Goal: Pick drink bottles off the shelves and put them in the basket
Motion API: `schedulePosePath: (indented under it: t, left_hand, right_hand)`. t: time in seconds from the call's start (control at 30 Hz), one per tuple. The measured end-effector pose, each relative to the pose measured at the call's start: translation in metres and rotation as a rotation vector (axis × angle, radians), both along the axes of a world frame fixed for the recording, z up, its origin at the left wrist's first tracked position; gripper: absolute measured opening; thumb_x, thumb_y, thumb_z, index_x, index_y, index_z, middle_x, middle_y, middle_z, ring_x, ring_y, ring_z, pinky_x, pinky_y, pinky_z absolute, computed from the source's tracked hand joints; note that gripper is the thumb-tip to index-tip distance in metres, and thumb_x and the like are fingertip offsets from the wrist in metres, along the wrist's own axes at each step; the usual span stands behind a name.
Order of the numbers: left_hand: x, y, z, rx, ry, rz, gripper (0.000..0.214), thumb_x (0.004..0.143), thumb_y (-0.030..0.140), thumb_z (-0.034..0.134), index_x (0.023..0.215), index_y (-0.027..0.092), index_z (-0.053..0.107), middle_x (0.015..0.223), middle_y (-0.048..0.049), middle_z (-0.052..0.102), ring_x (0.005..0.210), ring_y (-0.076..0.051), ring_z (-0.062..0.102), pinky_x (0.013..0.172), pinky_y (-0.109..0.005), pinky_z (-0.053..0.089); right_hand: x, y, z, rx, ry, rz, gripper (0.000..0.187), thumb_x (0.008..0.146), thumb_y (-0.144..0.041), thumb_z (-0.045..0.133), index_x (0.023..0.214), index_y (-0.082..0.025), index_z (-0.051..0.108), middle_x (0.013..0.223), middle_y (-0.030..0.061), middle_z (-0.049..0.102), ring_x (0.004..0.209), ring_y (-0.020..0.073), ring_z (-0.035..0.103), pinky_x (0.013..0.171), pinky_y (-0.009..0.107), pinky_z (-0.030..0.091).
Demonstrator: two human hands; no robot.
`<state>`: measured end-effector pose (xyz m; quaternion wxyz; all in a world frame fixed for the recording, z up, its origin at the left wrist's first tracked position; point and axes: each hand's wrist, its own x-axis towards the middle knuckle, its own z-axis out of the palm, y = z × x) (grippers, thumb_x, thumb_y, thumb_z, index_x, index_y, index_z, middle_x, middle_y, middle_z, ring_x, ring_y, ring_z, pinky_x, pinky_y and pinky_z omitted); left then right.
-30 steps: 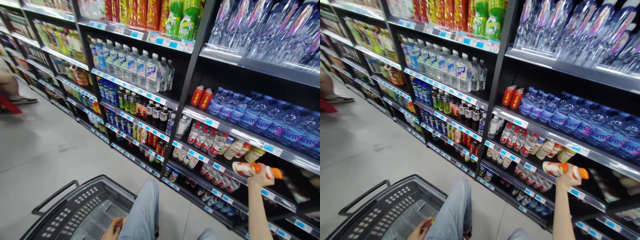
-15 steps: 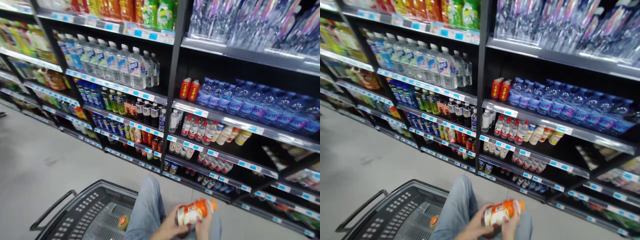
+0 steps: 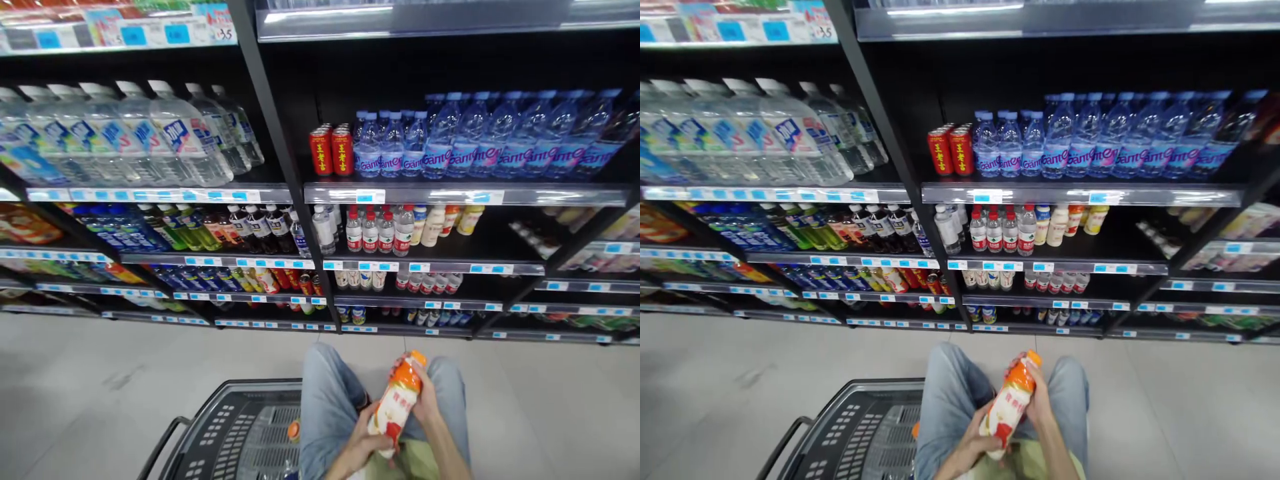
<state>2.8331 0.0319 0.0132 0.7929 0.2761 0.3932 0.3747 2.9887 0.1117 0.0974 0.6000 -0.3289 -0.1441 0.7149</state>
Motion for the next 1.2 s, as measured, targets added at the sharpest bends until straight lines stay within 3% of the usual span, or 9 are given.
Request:
schedulePosePath:
  t: [0.1, 0.2, 0.37, 0.47, 0.57, 0.73, 0.97, 1.07, 1.2]
  left_hand:
    - [0.008, -0.004, 0.011, -0.003, -0.117, 0.010, 0.078, 0.049, 0.064, 0.088, 0.118, 0.034, 0.072, 0.080, -0.0123, 0.071, 0.056, -0.030, 0.067, 0.048, -0.043, 0.051]
    - [0.010, 0.000, 0.030, 0.031, -0.166, -0.011, 0.081, 0.057, 0.068, 0.087, 0.124, 0.026, 0.070, 0.085, -0.0149, 0.074, 0.054, -0.027, 0.068, 0.046, -0.037, 0.050]
    - [0.006, 0.011, 0.060, 0.156, 0.028, 0.089, 0.091, 0.072, 0.070, 0.085, 0.143, 0.022, 0.057, 0.117, -0.0144, 0.075, 0.082, -0.027, 0.075, 0.069, -0.037, 0.060]
    - [0.007, 0.015, 0.073, 0.408, 0.264, 0.143, 0.088, 0.065, 0.049, 0.096, 0.139, 0.019, 0.061, 0.132, -0.0151, 0.070, 0.111, -0.031, 0.070, 0.096, -0.040, 0.058]
    - [0.012, 0.017, 0.081, 0.634, 0.547, 0.206, 0.080, 0.066, 0.026, 0.092, 0.139, 0.019, 0.063, 0.138, -0.0151, 0.067, 0.127, -0.034, 0.064, 0.113, -0.046, 0.051]
    - [0.015, 0.017, 0.079, 0.859, 0.730, 0.278, 0.068, 0.071, 0.018, 0.079, 0.137, 0.018, 0.063, 0.132, -0.0142, 0.071, 0.122, -0.031, 0.069, 0.110, -0.047, 0.055]
    - [0.003, 0.009, 0.076, 0.648, 0.764, 0.313, 0.070, 0.062, 0.027, 0.086, 0.130, 0.019, 0.069, 0.124, -0.0126, 0.077, 0.114, -0.033, 0.072, 0.101, -0.047, 0.060]
    - [-0.002, 0.005, 0.077, 0.493, 0.489, 0.205, 0.066, 0.064, 0.038, 0.088, 0.124, 0.018, 0.069, 0.106, -0.0112, 0.078, 0.085, -0.028, 0.074, 0.076, -0.039, 0.063]
    - [-0.009, -0.002, 0.069, 0.278, 0.084, 0.014, 0.074, 0.076, 0.068, 0.081, 0.129, 0.018, 0.067, 0.091, -0.0129, 0.076, 0.048, -0.019, 0.063, 0.048, -0.032, 0.049]
  right_hand:
    - [0.000, 0.012, 0.029, 0.061, 0.104, 0.055, 0.031, 0.068, -0.048, 0.090, 0.077, -0.027, 0.069, 0.065, -0.0050, 0.067, 0.060, 0.0158, 0.067, 0.060, 0.028, 0.059]
    - [0.001, 0.017, 0.046, 0.096, 0.132, 0.040, 0.035, 0.071, -0.051, 0.088, 0.077, -0.026, 0.064, 0.064, -0.0061, 0.063, 0.058, 0.0141, 0.063, 0.059, 0.026, 0.057]
    - [0.013, 0.016, 0.051, 0.081, 0.141, -0.116, 0.032, 0.072, -0.048, 0.087, 0.078, -0.026, 0.064, 0.067, -0.0051, 0.063, 0.061, 0.0154, 0.063, 0.062, 0.029, 0.060]
    - [0.023, 0.015, 0.053, 0.051, 0.151, -0.229, 0.031, 0.071, -0.044, 0.088, 0.079, -0.024, 0.065, 0.069, -0.0040, 0.064, 0.065, 0.0153, 0.065, 0.065, 0.029, 0.062]
    - [0.030, 0.016, 0.055, 0.025, 0.154, -0.298, 0.030, 0.072, -0.043, 0.087, 0.079, -0.023, 0.065, 0.071, -0.0039, 0.066, 0.067, 0.0156, 0.066, 0.067, 0.030, 0.063]
    - [0.030, 0.019, 0.058, 0.020, 0.129, -0.274, 0.028, 0.075, -0.043, 0.085, 0.080, -0.024, 0.066, 0.072, -0.0033, 0.066, 0.068, 0.0171, 0.068, 0.067, 0.032, 0.063]
    - [0.026, 0.019, 0.059, 0.050, 0.088, -0.133, 0.031, 0.070, -0.043, 0.090, 0.081, -0.024, 0.068, 0.075, -0.0014, 0.067, 0.074, 0.0191, 0.069, 0.074, 0.036, 0.063]
    - [0.028, 0.018, 0.057, 0.104, 0.064, -0.067, 0.031, 0.070, -0.044, 0.090, 0.080, -0.024, 0.068, 0.073, -0.0014, 0.065, 0.073, 0.0202, 0.068, 0.077, 0.041, 0.062]
    - [0.029, 0.016, 0.055, 0.190, 0.069, -0.014, 0.034, 0.067, -0.044, 0.091, 0.074, -0.025, 0.064, 0.067, -0.0037, 0.058, 0.068, 0.0188, 0.062, 0.083, 0.047, 0.061]
